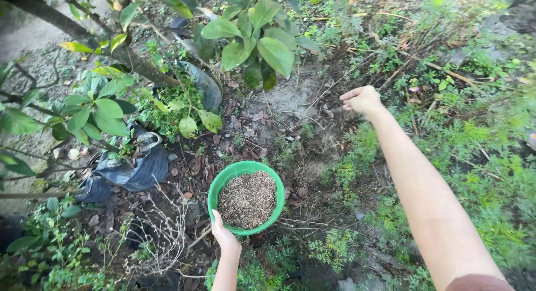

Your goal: Applying granular fertilizer or seeds to various ground-planted and potted plants in a backyard garden by hand-broadcasting.

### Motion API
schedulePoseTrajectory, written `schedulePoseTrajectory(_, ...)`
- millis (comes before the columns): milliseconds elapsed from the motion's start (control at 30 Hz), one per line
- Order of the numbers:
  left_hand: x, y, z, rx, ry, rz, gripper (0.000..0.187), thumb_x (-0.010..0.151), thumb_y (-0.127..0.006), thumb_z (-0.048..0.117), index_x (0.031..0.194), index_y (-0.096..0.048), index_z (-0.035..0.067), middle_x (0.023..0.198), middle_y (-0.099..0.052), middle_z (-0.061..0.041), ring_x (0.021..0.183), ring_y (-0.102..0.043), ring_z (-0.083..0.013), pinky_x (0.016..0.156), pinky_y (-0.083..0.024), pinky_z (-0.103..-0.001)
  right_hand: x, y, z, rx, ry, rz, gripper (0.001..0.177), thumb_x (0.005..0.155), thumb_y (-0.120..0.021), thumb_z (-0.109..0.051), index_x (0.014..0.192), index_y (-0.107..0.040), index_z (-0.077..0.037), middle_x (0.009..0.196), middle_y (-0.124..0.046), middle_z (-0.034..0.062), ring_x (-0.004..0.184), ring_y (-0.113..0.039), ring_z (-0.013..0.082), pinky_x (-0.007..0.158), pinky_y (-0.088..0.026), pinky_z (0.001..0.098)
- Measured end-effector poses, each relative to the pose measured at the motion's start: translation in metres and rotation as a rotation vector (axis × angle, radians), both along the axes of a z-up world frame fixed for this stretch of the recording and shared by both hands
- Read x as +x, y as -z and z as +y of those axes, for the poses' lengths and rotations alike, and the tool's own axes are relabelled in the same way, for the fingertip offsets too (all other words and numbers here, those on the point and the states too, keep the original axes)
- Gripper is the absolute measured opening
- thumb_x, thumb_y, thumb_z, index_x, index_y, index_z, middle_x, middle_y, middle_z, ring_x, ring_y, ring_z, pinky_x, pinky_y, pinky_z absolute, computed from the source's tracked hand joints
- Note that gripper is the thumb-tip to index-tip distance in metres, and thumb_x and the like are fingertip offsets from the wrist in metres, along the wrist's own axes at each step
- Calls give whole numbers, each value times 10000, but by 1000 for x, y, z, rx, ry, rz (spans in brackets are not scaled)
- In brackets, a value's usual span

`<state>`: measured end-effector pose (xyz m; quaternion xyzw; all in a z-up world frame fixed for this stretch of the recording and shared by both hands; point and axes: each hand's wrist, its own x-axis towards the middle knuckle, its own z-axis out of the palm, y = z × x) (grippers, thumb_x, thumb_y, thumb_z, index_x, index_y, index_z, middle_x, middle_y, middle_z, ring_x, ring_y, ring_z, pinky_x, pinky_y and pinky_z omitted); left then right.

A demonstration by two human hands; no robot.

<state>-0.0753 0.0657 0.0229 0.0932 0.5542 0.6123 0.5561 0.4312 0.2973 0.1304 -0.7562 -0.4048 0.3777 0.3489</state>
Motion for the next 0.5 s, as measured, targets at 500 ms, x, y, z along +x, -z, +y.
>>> schedulePoseTrajectory(500, 83, -11, 30, 31, 291, -38, 570, 1023, -487, 419, 1485, -481, 85, 1449, -564, -59, 1253, -574, -220, 1058, -447, -416, 96, -105, -125, 413, 90, -491, 206, 877, -723, 10, 1061, -785, -61, 924, -792, 70, 837, -756, 121, 773, -598, 289)
